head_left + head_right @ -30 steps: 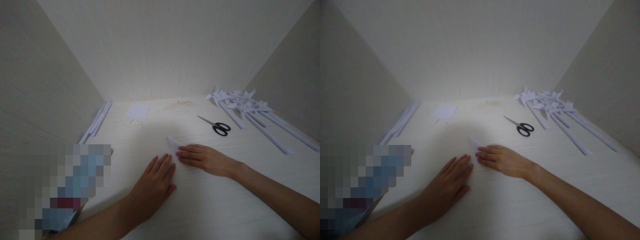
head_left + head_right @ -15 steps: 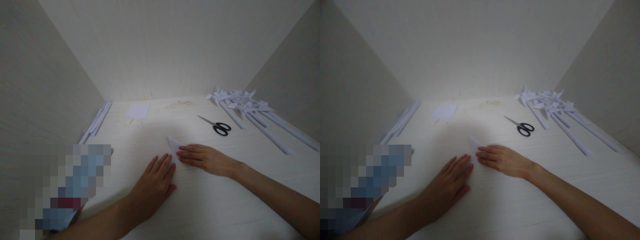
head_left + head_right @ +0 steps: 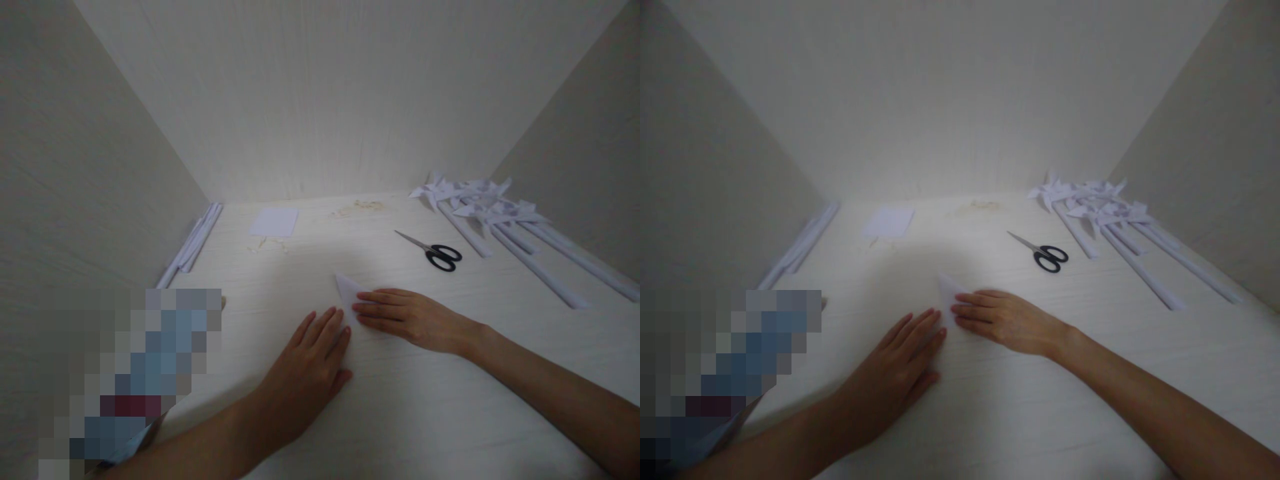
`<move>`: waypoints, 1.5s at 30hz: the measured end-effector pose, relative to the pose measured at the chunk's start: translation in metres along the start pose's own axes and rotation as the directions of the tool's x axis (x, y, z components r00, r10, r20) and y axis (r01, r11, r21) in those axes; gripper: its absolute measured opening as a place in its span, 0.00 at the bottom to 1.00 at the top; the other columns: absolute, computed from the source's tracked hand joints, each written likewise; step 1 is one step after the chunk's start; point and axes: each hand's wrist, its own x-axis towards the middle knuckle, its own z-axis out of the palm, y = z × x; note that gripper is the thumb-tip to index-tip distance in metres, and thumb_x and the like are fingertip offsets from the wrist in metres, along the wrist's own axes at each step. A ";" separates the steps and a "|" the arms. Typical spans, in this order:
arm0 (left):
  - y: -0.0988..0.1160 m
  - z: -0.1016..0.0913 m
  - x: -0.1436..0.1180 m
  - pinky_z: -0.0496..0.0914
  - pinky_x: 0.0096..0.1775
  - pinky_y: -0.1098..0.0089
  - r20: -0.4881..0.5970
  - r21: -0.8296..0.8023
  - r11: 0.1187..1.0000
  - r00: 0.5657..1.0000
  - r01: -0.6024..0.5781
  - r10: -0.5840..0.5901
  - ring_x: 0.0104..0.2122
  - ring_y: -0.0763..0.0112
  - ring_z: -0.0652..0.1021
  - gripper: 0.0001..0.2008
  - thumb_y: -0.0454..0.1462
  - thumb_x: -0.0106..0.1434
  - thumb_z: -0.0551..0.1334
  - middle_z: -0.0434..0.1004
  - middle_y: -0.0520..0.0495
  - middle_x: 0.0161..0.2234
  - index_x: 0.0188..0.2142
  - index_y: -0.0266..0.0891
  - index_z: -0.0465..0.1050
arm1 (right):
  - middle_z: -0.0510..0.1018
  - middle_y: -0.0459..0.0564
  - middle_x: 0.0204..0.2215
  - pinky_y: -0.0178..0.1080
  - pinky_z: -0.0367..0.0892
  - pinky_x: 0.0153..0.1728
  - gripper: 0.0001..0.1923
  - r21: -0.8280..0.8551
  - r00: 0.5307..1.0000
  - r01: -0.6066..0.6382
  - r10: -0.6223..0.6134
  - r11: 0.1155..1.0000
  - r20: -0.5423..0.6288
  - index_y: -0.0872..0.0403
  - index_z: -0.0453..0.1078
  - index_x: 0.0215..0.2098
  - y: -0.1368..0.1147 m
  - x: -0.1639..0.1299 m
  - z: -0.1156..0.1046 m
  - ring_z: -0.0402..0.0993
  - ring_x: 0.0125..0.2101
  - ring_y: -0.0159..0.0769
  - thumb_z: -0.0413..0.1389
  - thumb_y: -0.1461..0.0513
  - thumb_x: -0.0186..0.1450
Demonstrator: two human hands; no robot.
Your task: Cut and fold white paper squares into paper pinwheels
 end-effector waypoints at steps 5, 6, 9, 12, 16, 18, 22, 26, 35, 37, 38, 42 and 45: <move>0.000 0.000 0.001 0.62 0.52 0.57 0.007 -0.003 1.000 1.000 -0.003 0.003 0.55 0.57 0.63 0.19 0.39 0.61 0.54 0.64 0.37 0.53 0.50 0.32 0.63 | 0.67 0.47 0.53 0.41 0.63 0.52 0.16 0.005 1.000 -0.007 0.007 1.000 0.016 0.57 0.65 0.50 0.000 0.000 -0.001 0.59 0.55 0.37 0.43 0.66 0.66; 0.000 0.000 0.001 0.62 0.52 0.57 0.006 0.001 1.000 1.000 -0.006 0.006 0.54 0.57 0.63 0.19 0.39 0.61 0.54 0.64 0.37 0.53 0.50 0.32 0.63 | 0.67 0.47 0.53 0.41 0.63 0.52 0.16 0.005 1.000 -0.006 0.006 1.000 0.019 0.57 0.65 0.50 0.000 0.000 -0.001 0.59 0.55 0.37 0.43 0.66 0.66; -0.001 -0.001 0.001 0.62 0.52 0.57 0.007 0.010 1.000 1.000 -0.011 0.011 0.54 0.57 0.64 0.19 0.40 0.60 0.54 0.64 0.37 0.53 0.50 0.32 0.63 | 0.67 0.47 0.53 0.42 0.63 0.51 0.16 0.005 1.000 -0.001 0.001 1.000 0.017 0.57 0.65 0.49 0.000 0.000 0.000 0.59 0.55 0.37 0.43 0.66 0.66; -0.001 -0.001 0.002 0.62 0.52 0.57 0.011 0.014 1.000 1.000 -0.010 0.010 0.54 0.57 0.64 0.19 0.40 0.61 0.54 0.64 0.37 0.53 0.50 0.32 0.63 | 0.67 0.47 0.53 0.42 0.64 0.51 0.16 0.009 1.000 0.001 -0.001 1.000 0.006 0.58 0.65 0.49 0.000 0.000 0.000 0.59 0.55 0.38 0.42 0.66 0.66; -0.001 -0.001 0.002 0.62 0.52 0.57 0.004 0.018 1.000 1.000 -0.008 0.008 0.54 0.57 0.64 0.19 0.40 0.60 0.54 0.64 0.37 0.53 0.49 0.33 0.63 | 0.68 0.47 0.52 0.42 0.64 0.51 0.16 0.008 1.000 0.001 -0.001 1.000 0.001 0.58 0.65 0.49 0.000 0.000 0.000 0.60 0.54 0.38 0.43 0.66 0.66; -0.001 -0.001 0.002 0.62 0.52 0.57 0.007 0.019 1.000 1.000 -0.009 0.008 0.54 0.57 0.64 0.19 0.40 0.60 0.54 0.64 0.38 0.53 0.49 0.33 0.63 | 0.68 0.48 0.52 0.42 0.64 0.51 0.16 0.007 1.000 -0.001 0.001 1.000 0.005 0.58 0.65 0.49 0.000 0.000 -0.001 0.59 0.55 0.38 0.43 0.66 0.66; -0.001 -0.002 0.002 0.62 0.52 0.57 0.012 0.014 1.000 1.000 -0.009 0.009 0.54 0.58 0.64 0.19 0.40 0.60 0.54 0.65 0.38 0.53 0.49 0.33 0.63 | 0.68 0.48 0.52 0.42 0.63 0.52 0.16 0.017 1.000 -0.001 0.001 1.000 0.017 0.57 0.65 0.50 0.000 0.000 0.000 0.59 0.55 0.37 0.43 0.66 0.66; 0.000 -0.003 0.002 0.62 0.52 0.57 0.007 0.008 1.000 1.000 -0.008 0.008 0.54 0.57 0.64 0.19 0.39 0.60 0.55 0.65 0.37 0.52 0.49 0.32 0.63 | 0.67 0.49 0.52 0.42 0.62 0.52 0.16 0.023 1.000 -0.005 0.005 1.000 0.025 0.57 0.65 0.50 0.001 0.000 0.001 0.58 0.55 0.37 0.43 0.66 0.66; -0.001 -0.001 0.002 0.62 0.52 0.57 -0.006 0.004 1.000 1.000 -0.012 0.012 0.54 0.57 0.64 0.19 0.39 0.60 0.55 0.65 0.37 0.52 0.49 0.32 0.63 | 0.68 0.49 0.52 0.43 0.63 0.51 0.16 0.032 1.000 -0.009 0.008 0.999 0.022 0.58 0.65 0.49 0.000 0.000 0.000 0.59 0.55 0.38 0.43 0.66 0.66; -0.001 -0.001 0.002 0.62 0.52 0.57 -0.005 0.001 1.000 1.000 -0.011 0.011 0.54 0.57 0.64 0.19 0.39 0.60 0.54 0.65 0.37 0.52 0.49 0.32 0.63 | 0.68 0.49 0.52 0.43 0.64 0.51 0.16 0.033 1.000 -0.004 0.003 0.999 0.019 0.58 0.65 0.49 0.000 0.000 0.000 0.60 0.55 0.38 0.43 0.66 0.66; -0.001 -0.001 0.002 0.62 0.52 0.57 -0.004 -0.001 1.000 1.000 -0.009 0.009 0.54 0.57 0.64 0.19 0.39 0.60 0.54 0.65 0.37 0.53 0.49 0.32 0.63 | 0.68 0.49 0.52 0.43 0.64 0.51 0.16 0.034 1.000 -0.004 0.003 0.999 0.018 0.58 0.65 0.49 0.000 0.001 0.000 0.59 0.55 0.38 0.43 0.66 0.66; 0.000 -0.002 0.002 0.62 0.52 0.57 0.007 -0.006 1.000 1.000 -0.005 0.005 0.54 0.56 0.64 0.19 0.39 0.60 0.55 0.64 0.37 0.53 0.49 0.32 0.63 | 0.67 0.49 0.53 0.43 0.62 0.52 0.17 0.042 0.999 -0.013 0.012 0.999 0.035 0.57 0.64 0.50 0.000 0.001 -0.001 0.58 0.56 0.37 0.43 0.66 0.66; 0.000 -0.002 0.002 0.62 0.52 0.57 0.014 -0.007 1.000 1.000 -0.003 0.003 0.54 0.56 0.64 0.19 0.39 0.60 0.55 0.64 0.36 0.53 0.49 0.32 0.63 | 0.67 0.49 0.53 0.42 0.62 0.52 0.16 0.047 0.999 -0.018 0.016 0.999 0.043 0.57 0.64 0.50 0.000 0.000 -0.002 0.57 0.56 0.37 0.43 0.66 0.66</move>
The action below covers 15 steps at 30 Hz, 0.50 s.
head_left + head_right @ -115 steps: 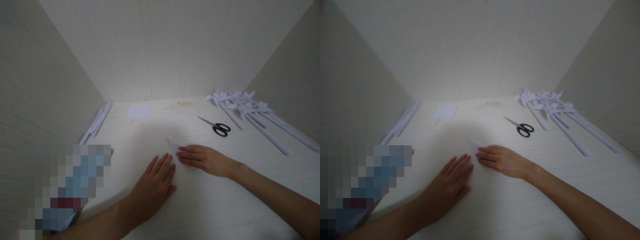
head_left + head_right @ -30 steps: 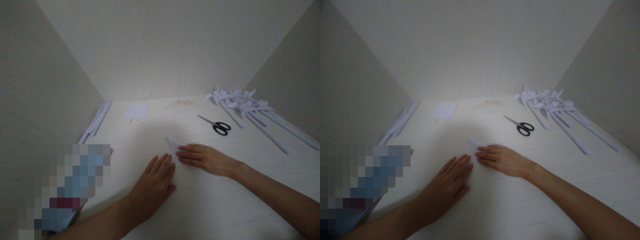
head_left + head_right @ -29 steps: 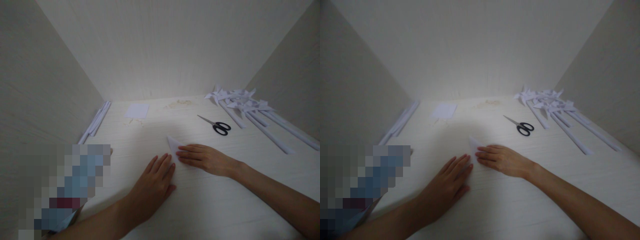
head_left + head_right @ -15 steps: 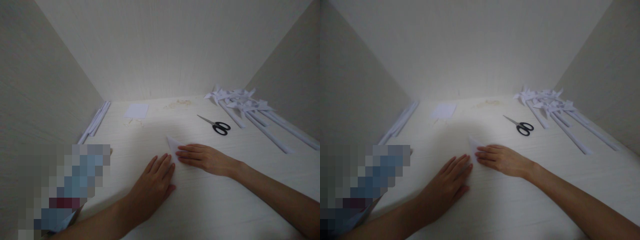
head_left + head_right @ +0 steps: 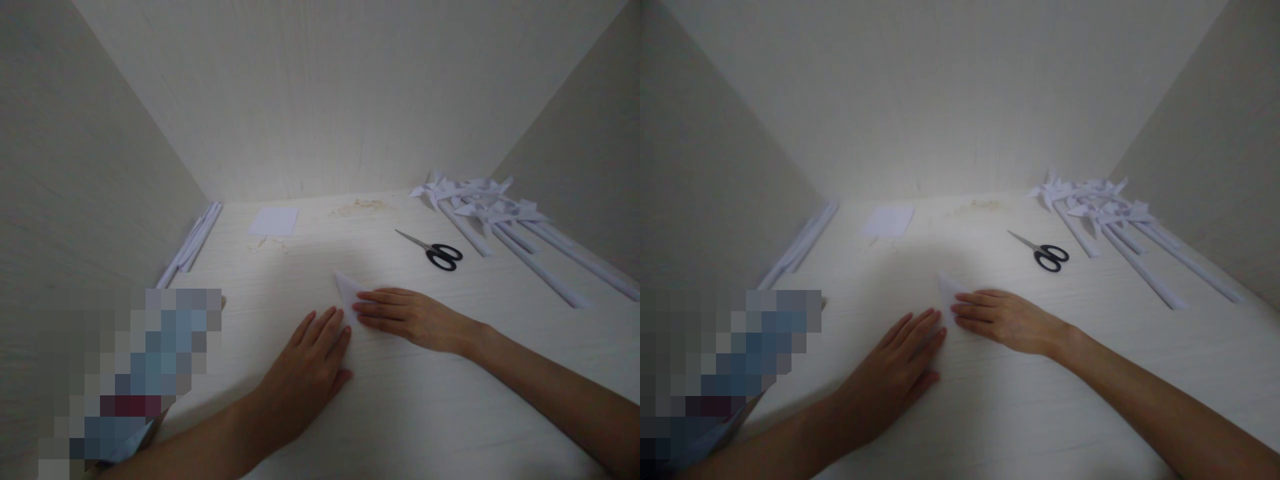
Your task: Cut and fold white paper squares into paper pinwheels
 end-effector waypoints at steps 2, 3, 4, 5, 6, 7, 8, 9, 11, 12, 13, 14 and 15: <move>0.000 0.000 0.000 0.62 0.52 0.57 -0.001 -0.001 1.000 1.000 0.000 0.000 0.54 0.56 0.64 0.19 0.39 0.60 0.55 0.64 0.36 0.53 0.49 0.32 0.63 | 0.67 0.49 0.53 0.42 0.62 0.53 0.17 -0.005 1.000 -0.003 0.003 1.000 -0.001 0.56 0.64 0.50 0.000 0.000 0.000 0.57 0.56 0.36 0.43 0.65 0.66; 0.000 0.000 0.000 0.62 0.52 0.57 0.000 -0.002 1.000 1.000 0.002 -0.002 0.54 0.57 0.63 0.20 0.39 0.60 0.55 0.64 0.36 0.53 0.50 0.32 0.62 | 0.67 0.49 0.53 0.42 0.61 0.53 0.17 -0.009 1.000 -0.003 0.003 1.000 -0.001 0.56 0.64 0.51 0.000 -0.001 0.000 0.56 0.56 0.35 0.43 0.65 0.66; 0.000 0.000 0.000 0.61 0.53 0.57 0.002 -0.004 1.000 1.000 0.004 -0.004 0.55 0.57 0.63 0.20 0.39 0.60 0.55 0.64 0.37 0.53 0.50 0.32 0.62 | 0.67 0.48 0.53 0.41 0.61 0.53 0.17 -0.014 1.000 -0.003 0.003 1.000 0.000 0.55 0.64 0.51 0.000 -0.001 0.001 0.56 0.56 0.35 0.43 0.65 0.66; 0.000 0.000 -0.001 0.61 0.53 0.57 0.003 -0.005 1.000 1.000 0.006 -0.006 0.55 0.57 0.63 0.19 0.39 0.60 0.54 0.63 0.37 0.53 0.50 0.33 0.62 | 0.67 0.48 0.53 0.41 0.61 0.53 0.17 -0.017 1.000 -0.002 0.002 1.000 -0.002 0.55 0.64 0.51 0.001 -0.001 0.002 0.56 0.56 0.35 0.43 0.66 0.66; 0.000 0.000 -0.001 0.61 0.53 0.57 0.007 -0.005 1.000 1.000 0.006 -0.006 0.55 0.58 0.63 0.19 0.39 0.60 0.54 0.63 0.37 0.54 0.50 0.33 0.62 | 0.67 0.48 0.53 0.41 0.61 0.53 0.17 -0.021 1.000 0.000 0.000 1.000 -0.005 0.56 0.64 0.51 0.001 -0.001 0.002 0.56 0.56 0.35 0.43 0.66 0.66; 0.000 0.000 -0.001 0.61 0.53 0.57 0.008 -0.005 1.000 1.000 0.006 -0.006 0.55 0.58 0.63 0.19 0.39 0.60 0.54 0.63 0.37 0.54 0.50 0.33 0.62 | 0.67 0.49 0.53 0.41 0.61 0.53 0.17 -0.024 1.000 0.004 -0.004 1.000 -0.010 0.56 0.64 0.50 0.001 -0.001 0.003 0.57 0.56 0.36 0.43 0.66 0.66; 0.000 0.000 -0.001 0.61 0.53 0.57 0.008 -0.004 1.000 1.000 0.006 -0.006 0.55 0.58 0.63 0.19 0.39 0.61 0.54 0.63 0.37 0.54 0.50 0.33 0.62 | 0.67 0.49 0.53 0.41 0.61 0.53 0.17 -0.026 1.000 0.007 -0.007 1.000 -0.012 0.56 0.64 0.50 0.001 -0.002 0.003 0.57 0.56 0.36 0.43 0.66 0.66; 0.000 0.000 -0.001 0.61 0.53 0.57 0.006 -0.003 1.000 1.000 0.005 -0.005 0.55 0.58 0.63 0.19 0.39 0.61 0.54 0.63 0.37 0.54 0.50 0.33 0.62 | 0.67 0.49 0.53 0.41 0.62 0.53 0.16 -0.029 1.000 0.009 -0.009 1.000 -0.018 0.57 0.64 0.50 0.001 -0.002 0.003 0.57 0.56 0.36 0.43 0.66 0.66; 0.000 0.001 -0.001 0.61 0.53 0.57 0.000 0.002 1.000 1.000 0.004 -0.004 0.55 0.58 0.63 0.19 0.39 0.61 0.54 0.63 0.37 0.53 0.50 0.32 0.62 | 0.67 0.49 0.53 0.42 0.62 0.52 0.16 -0.031 1.000 0.014 -0.014 0.999 -0.021 0.57 0.65 0.50 0.001 -0.001 0.003 0.58 0.56 0.37 0.43 0.66 0.66; 0.000 0.001 -0.001 0.61 0.53 0.57 -0.001 0.005 1.000 1.000 0.003 -0.003 0.55 0.58 0.63 0.19 0.39 0.60 0.54 0.63 0.37 0.53 0.50 0.32 0.62 | 0.67 0.49 0.53 0.42 0.62 0.52 0.16 -0.030 1.000 0.015 -0.016 0.999 -0.023 0.57 0.65 0.50 0.001 -0.001 0.003 0.58 0.55 0.37 0.43 0.66 0.66; 0.000 0.002 -0.001 0.61 0.53 0.57 -0.002 0.008 1.000 1.000 0.001 -0.001 0.55 0.58 0.63 0.20 0.40 0.60 0.54 0.64 0.37 0.53 0.50 0.32 0.62 | 0.67 0.48 0.53 0.42 0.62 0.52 0.16 -0.028 1.000 0.016 -0.017 0.999 -0.025 0.57 0.65 0.49 0.001 -0.001 0.002 0.58 0.55 0.37 0.43 0.66 0.66; 0.000 0.002 -0.001 0.61 0.53 0.57 -0.002 0.011 1.000 1.000 -0.001 0.001 0.55 0.57 0.63 0.20 0.40 0.60 0.54 0.64 0.37 0.53 0.50 0.32 0.62 | 0.67 0.48 0.53 0.41 0.62 0.52 0.16 -0.026 1.000 0.016 -0.017 1.000 -0.025 0.57 0.65 0.50 0.001 -0.001 0.002 0.58 0.55 0.37 0.43 0.66 0.66; 0.000 0.002 -0.001 0.61 0.52 0.57 -0.003 0.013 1.000 1.000 -0.001 0.001 0.54 0.57 0.63 0.20 0.40 0.60 0.55 0.64 0.37 0.53 0.50 0.32 0.62 | 0.67 0.48 0.53 0.41 0.62 0.52 0.16 -0.024 1.000 0.015 -0.016 1.000 -0.025 0.57 0.65 0.50 0.001 -0.001 0.002 0.58 0.56 0.36 0.43 0.66 0.66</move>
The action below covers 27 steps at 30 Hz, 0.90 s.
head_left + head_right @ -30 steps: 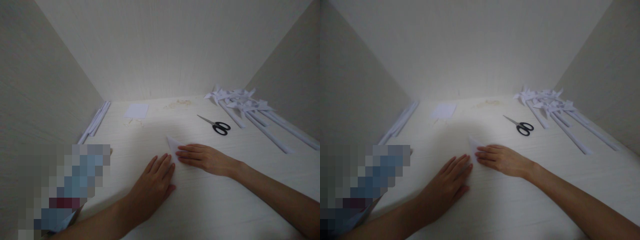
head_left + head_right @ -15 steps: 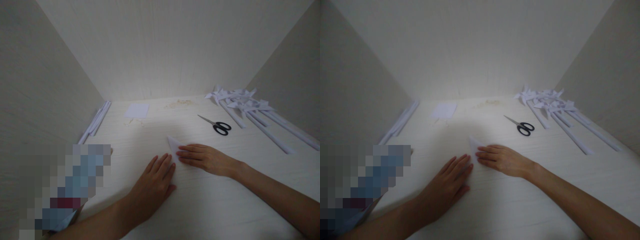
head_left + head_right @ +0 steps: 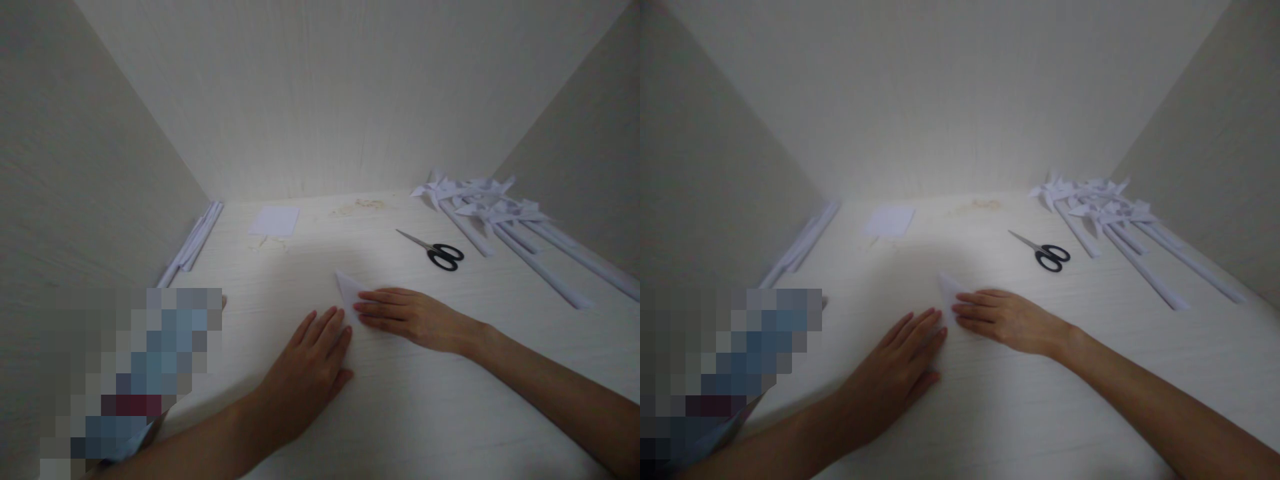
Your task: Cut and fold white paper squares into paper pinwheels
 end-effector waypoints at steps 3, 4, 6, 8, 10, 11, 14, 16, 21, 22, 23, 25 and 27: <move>0.000 0.000 0.000 0.61 0.53 0.57 0.000 -0.003 1.000 1.000 0.004 -0.004 0.55 0.57 0.63 0.20 0.40 0.60 0.55 0.63 0.37 0.53 0.50 0.32 0.63 | 0.67 0.49 0.53 0.42 0.62 0.53 0.17 0.016 1.000 -0.005 0.005 1.000 0.003 0.57 0.64 0.51 0.000 0.000 0.001 0.56 0.56 0.35 0.43 0.66 0.65; 0.000 0.000 0.000 0.61 0.53 0.57 0.001 -0.006 1.000 1.000 0.005 -0.005 0.55 0.57 0.63 0.20 0.40 0.60 0.55 0.63 0.37 0.53 0.50 0.32 0.62 | 0.67 0.49 0.53 0.42 0.61 0.53 0.17 0.023 1.000 -0.008 0.008 1.000 0.004 0.57 0.64 0.51 0.000 -0.001 0.001 0.56 0.57 0.35 0.44 0.66 0.65; 0.000 -0.001 0.000 0.61 0.53 0.57 0.007 -0.013 1.000 1.000 0.004 -0.004 0.55 0.57 0.63 0.20 0.40 0.60 0.55 0.64 0.37 0.53 0.50 0.32 0.62 | 0.67 0.49 0.53 0.42 0.61 0.53 0.17 0.036 1.000 -0.012 0.011 0.999 0.003 0.56 0.63 0.51 0.000 -0.001 0.001 0.55 0.57 0.35 0.44 0.67 0.65; 0.001 -0.002 0.001 0.61 0.53 0.57 0.009 -0.018 1.000 1.000 0.007 -0.007 0.55 0.57 0.63 0.20 0.39 0.60 0.55 0.64 0.37 0.53 0.50 0.32 0.63 | 0.67 0.49 0.53 0.43 0.61 0.53 0.17 0.041 1.000 -0.011 0.011 0.999 0.010 0.56 0.63 0.51 0.000 -0.001 0.001 0.55 0.57 0.36 0.44 0.67 0.65; 0.001 -0.002 0.001 0.61 0.53 0.57 0.007 -0.022 1.000 1.000 0.008 -0.008 0.55 0.57 0.63 0.19 0.39 0.60 0.55 0.64 0.36 0.53 0.49 0.32 0.63 | 0.67 0.49 0.53 0.42 0.61 0.54 0.17 0.045 1.000 -0.009 0.008 0.999 0.023 0.55 0.63 0.51 0.000 0.000 0.000 0.55 0.57 0.35 0.44 0.66 0.65; 0.001 -0.002 0.001 0.61 0.53 0.57 0.006 -0.023 1.000 1.000 0.008 -0.008 0.55 0.57 0.63 0.19 0.39 0.60 0.55 0.64 0.36 0.53 0.49 0.32 0.63 | 0.67 0.49 0.53 0.42 0.60 0.54 0.17 0.046 0.999 -0.010 0.008 0.999 0.031 0.54 0.63 0.52 0.000 0.000 0.000 0.55 0.57 0.35 0.44 0.66 0.65; 0.000 -0.002 0.001 0.61 0.53 0.57 0.000 -0.019 1.000 1.000 0.003 -0.003 0.55 0.57 0.63 0.19 0.39 0.60 0.55 0.64 0.36 0.53 0.49 0.32 0.63 | 0.68 0.48 0.52 0.42 0.60 0.54 0.17 0.039 0.999 -0.007 0.006 0.999 0.034 0.54 0.64 0.51 0.001 0.001 -0.001 0.55 0.57 0.35 0.44 0.67 0.65; 0.000 -0.002 0.001 0.61 0.53 0.57 -0.006 -0.011 1.000 1.000 -0.002 0.002 0.54 0.57 0.63 0.19 0.40 0.60 0.54 0.64 0.36 0.53 0.50 0.32 0.63 | 0.68 0.48 0.52 0.42 0.61 0.53 0.17 0.029 1.000 -0.004 0.003 1.000 0.031 0.55 0.64 0.51 0.001 0.001 -0.002 0.56 0.57 0.36 0.43 0.67 0.65; 0.000 -0.002 0.001 0.61 0.53 0.57 -0.003 -0.005 1.000 1.000 0.001 -0.001 0.55 0.58 0.63 0.19 0.40 0.61 0.54 0.64 0.37 0.53 0.50 0.33 0.62 | 0.67 0.47 0.52 0.42 0.63 0.52 0.17 0.021 0.999 0.008 -0.009 1.000 0.032 0.56 0.64 0.51 0.001 0.001 -0.002 0.57 0.56 0.37 0.43 0.66 0.66; 0.000 -0.002 0.001 0.60 0.53 0.57 -0.003 -0.007 1.000 1.000 0.003 -0.003 0.55 0.58 0.63 0.19 0.40 0.61 0.54 0.63 0.37 0.53 0.50 0.33 0.62 | 0.67 0.47 0.52 0.42 0.63 0.52 0.17 0.022 0.999 0.009 -0.010 1.000 0.032 0.56 0.64 0.51 0.001 0.001 -0.001 0.57 0.56 0.37 0.43 0.67 0.66; 0.000 -0.002 0.001 0.60 0.53 0.57 -0.004 -0.010 1.000 1.000 0.005 -0.005 0.55 0.58 0.63 0.19 0.40 0.61 0.54 0.63 0.37 0.53 0.50 0.33 0.62 | 0.67 0.47 0.52 0.42 0.63 0.52 0.17 0.023 1.000 0.011 -0.011 1.000 0.029 0.56 0.64 0.51 0.001 0.001 -0.001 0.57 0.56 0.37 0.43 0.67 0.66; 0.000 -0.002 0.001 0.60 0.53 0.57 -0.005 -0.018 1.000 1.000 0.005 -0.006 0.55 0.58 0.63 0.19 0.40 0.61 0.54 0.63 0.36 0.54 0.50 0.33 0.62 | 0.67 0.47 0.52 0.43 0.62 0.52 0.17 0.035 1.000 0.001 -0.002 0.999 0.030 0.55 0.63 0.51 0.001 0.001 -0.001 0.56 0.56 0.36 0.43 0.67 0.65; 0.000 -0.002 0.001 0.60 0.53 0.57 0.000 -0.025 1.000 1.000 0.005 -0.005 0.55 0.58 0.62 0.19 0.39 0.61 0.53 0.63 0.36 0.54 0.49 0.33 0.62 | 0.68 0.49 0.52 0.43 0.61 0.52 0.18 0.055 1.000 -0.006 0.005 0.998 0.028 0.55 0.63 0.52 0.001 0.001 -0.001 0.55 0.57 0.35 0.44 0.67 0.65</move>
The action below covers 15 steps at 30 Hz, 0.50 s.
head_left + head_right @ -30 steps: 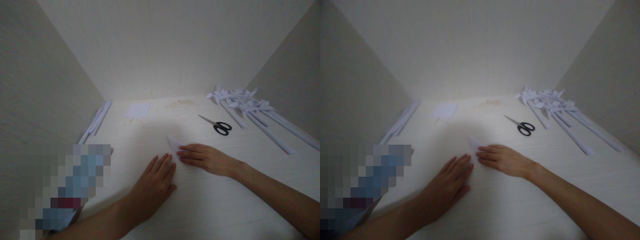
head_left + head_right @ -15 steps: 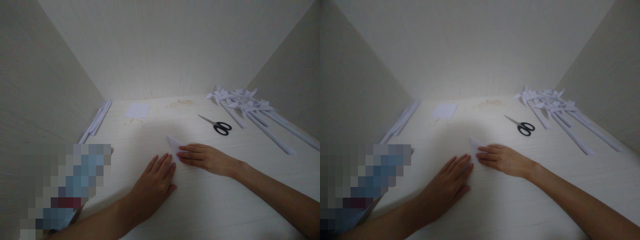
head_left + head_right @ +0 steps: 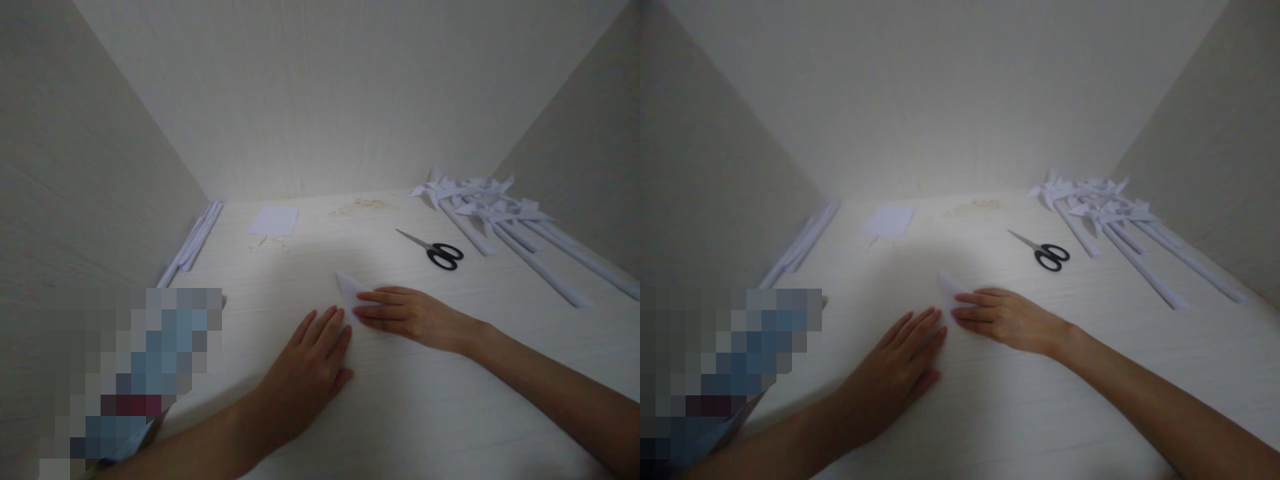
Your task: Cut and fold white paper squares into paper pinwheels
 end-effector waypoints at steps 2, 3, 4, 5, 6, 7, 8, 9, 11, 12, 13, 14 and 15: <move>0.000 0.000 0.000 0.60 0.53 0.57 0.001 0.003 1.000 1.000 -0.002 0.002 0.55 0.58 0.63 0.19 0.39 0.61 0.54 0.63 0.36 0.54 0.49 0.32 0.62 | 0.68 0.49 0.52 0.43 0.62 0.52 0.18 0.009 1.000 0.005 -0.005 1.000 -0.005 0.55 0.63 0.52 0.000 0.000 0.000 0.55 0.57 0.35 0.44 0.67 0.65; 0.000 -0.001 0.000 0.60 0.53 0.57 0.001 0.007 1.000 1.000 -0.003 0.003 0.55 0.57 0.63 0.19 0.39 0.61 0.54 0.63 0.36 0.54 0.50 0.32 0.62 | 0.68 0.49 0.52 0.43 0.62 0.52 0.17 0.005 1.000 0.009 -0.009 1.000 -0.006 0.54 0.64 0.51 0.000 0.000 0.000 0.56 0.57 0.35 0.44 0.67 0.65; 0.000 -0.001 0.000 0.61 0.53 0.57 0.003 0.010 1.000 1.000 -0.005 0.005 0.55 0.57 0.63 0.19 0.39 0.60 0.54 0.63 0.36 0.53 0.50 0.32 0.62 | 0.68 0.48 0.52 0.43 0.62 0.52 0.17 -0.004 1.000 0.013 -0.013 1.000 -0.006 0.54 0.64 0.51 0.000 0.000 0.000 0.56 0.57 0.35 0.44 0.67 0.65; 0.000 -0.001 0.000 0.61 0.53 0.57 0.005 0.012 1.000 1.000 -0.007 0.007 0.55 0.57 0.63 0.19 0.39 0.60 0.54 0.63 0.36 0.53 0.50 0.32 0.62 | 0.68 0.48 0.52 0.42 0.62 0.52 0.17 -0.015 1.000 0.014 -0.014 1.000 -0.004 0.54 0.64 0.51 0.000 0.000 0.000 0.56 0.56 0.35 0.44 0.67 0.65; 0.000 -0.002 0.000 0.62 0.52 0.57 0.006 0.013 1.000 1.000 -0.009 0.009 0.55 0.57 0.63 0.19 0.39 0.60 0.54 0.64 0.36 0.53 0.50 0.32 0.62 | 0.68 0.47 0.52 0.42 0.62 0.52 0.17 -0.025 1.000 0.014 -0.013 1.000 0.000 0.53 0.64 0.51 0.001 0.000 0.000 0.56 0.57 0.35 0.44 0.67 0.65; 0.000 -0.002 0.000 0.62 0.52 0.57 0.007 0.015 1.000 1.000 -0.010 0.010 0.55 0.56 0.63 0.19 0.39 0.60 0.54 0.64 0.36 0.53 0.50 0.32 0.63 | 0.68 0.47 0.52 0.42 0.61 0.52 0.17 -0.033 1.000 0.013 -0.013 0.999 0.003 0.53 0.64 0.51 0.001 0.000 0.000 0.56 0.56 0.35 0.44 0.67 0.65; 0.000 -0.002 0.000 0.62 0.52 0.57 0.007 0.017 1.000 1.000 -0.009 0.009 0.55 0.56 0.63 0.19 0.39 0.60 0.54 0.64 0.36 0.53 0.49 0.32 0.63 | 0.68 0.47 0.52 0.42 0.62 0.52 0.17 -0.037 1.000 0.015 -0.015 0.999 0.002 0.53 0.64 0.51 0.001 0.000 0.000 0.56 0.56 0.35 0.44 0.67 0.65; 0.000 -0.002 0.000 0.62 0.52 0.57 0.007 0.020 1.000 1.000 -0.009 0.009 0.54 0.56 0.63 0.19 0.39 0.60 0.54 0.64 0.36 0.53 0.49 0.32 0.63 | 0.68 0.47 0.52 0.42 0.62 0.52 0.17 -0.038 1.000 0.017 -0.017 0.999 0.001 0.54 0.64 0.51 0.001 0.000 0.000 0.57 0.56 0.35 0.44 0.66 0.65; 0.000 -0.002 0.000 0.62 0.52 0.57 0.010 0.022 1.000 1.000 -0.007 0.007 0.55 0.57 0.63 0.19 0.39 0.61 0.54 0.63 0.36 0.53 0.50 0.32 0.63 | 0.68 0.47 0.52 0.43 0.63 0.51 0.16 -0.040 1.000 0.023 -0.024 0.999 -0.004 0.55 0.64 0.50 0.001 0.000 -0.001 0.58 0.55 0.37 0.44 0.66 0.66; 0.000 -0.002 0.000 0.62 0.53 0.56 0.011 0.021 1.000 1.000 -0.006 0.006 0.55 0.57 0.63 0.19 0.39 0.61 0.54 0.63 0.36 0.53 0.50 0.32 0.62 | 0.68 0.46 0.52 0.43 0.64 0.51 0.16 -0.042 1.000 0.025 -0.025 0.999 -0.006 0.56 0.65 0.50 0.001 0.000 -0.001 0.59 0.55 0.38 0.44 0.66 0.66; 0.000 -0.002 0.000 0.61 0.53 0.56 0.012 0.019 1.000 1.000 -0.007 0.007 0.55 0.57 0.63 0.19 0.39 0.61 0.54 0.63 0.36 0.54 0.50 0.32 0.62 | 0.68 0.46 0.52 0.43 0.64 0.51 0.16 -0.044 1.000 0.026 -0.026 0.999 -0.008 0.56 0.65 0.50 0.001 0.000 -0.001 0.59 0.55 0.38 0.43 0.66 0.66; 0.000 -0.002 0.001 0.61 0.53 0.56 0.011 0.017 1.000 1.000 -0.007 0.007 0.55 0.57 0.63 0.19 0.39 0.61 0.54 0.63 0.36 0.54 0.50 0.32 0.62 | 0.68 0.46 0.52 0.43 0.64 0.51 0.16 -0.045 1.000 0.025 -0.025 0.999 -0.008 0.56 0.65 0.50 0.001 0.000 -0.001 0.59 0.55 0.38 0.43 0.66 0.66; 0.000 -0.002 0.001 0.62 0.53 0.57 0.009 0.016 1.000 1.000 -0.008 0.007 0.55 0.57 0.63 0.19 0.39 0.61 0.54 0.63 0.36 0.53 0.50 0.32 0.63 | 0.68 0.46 0.52 0.43 0.64 0.51 0.16 -0.047 1.000 0.027 -0.027 0.999 -0.009 0.56 0.65 0.50 0.001 0.000 0.000 0.59 0.55 0.38 0.43 0.66 0.66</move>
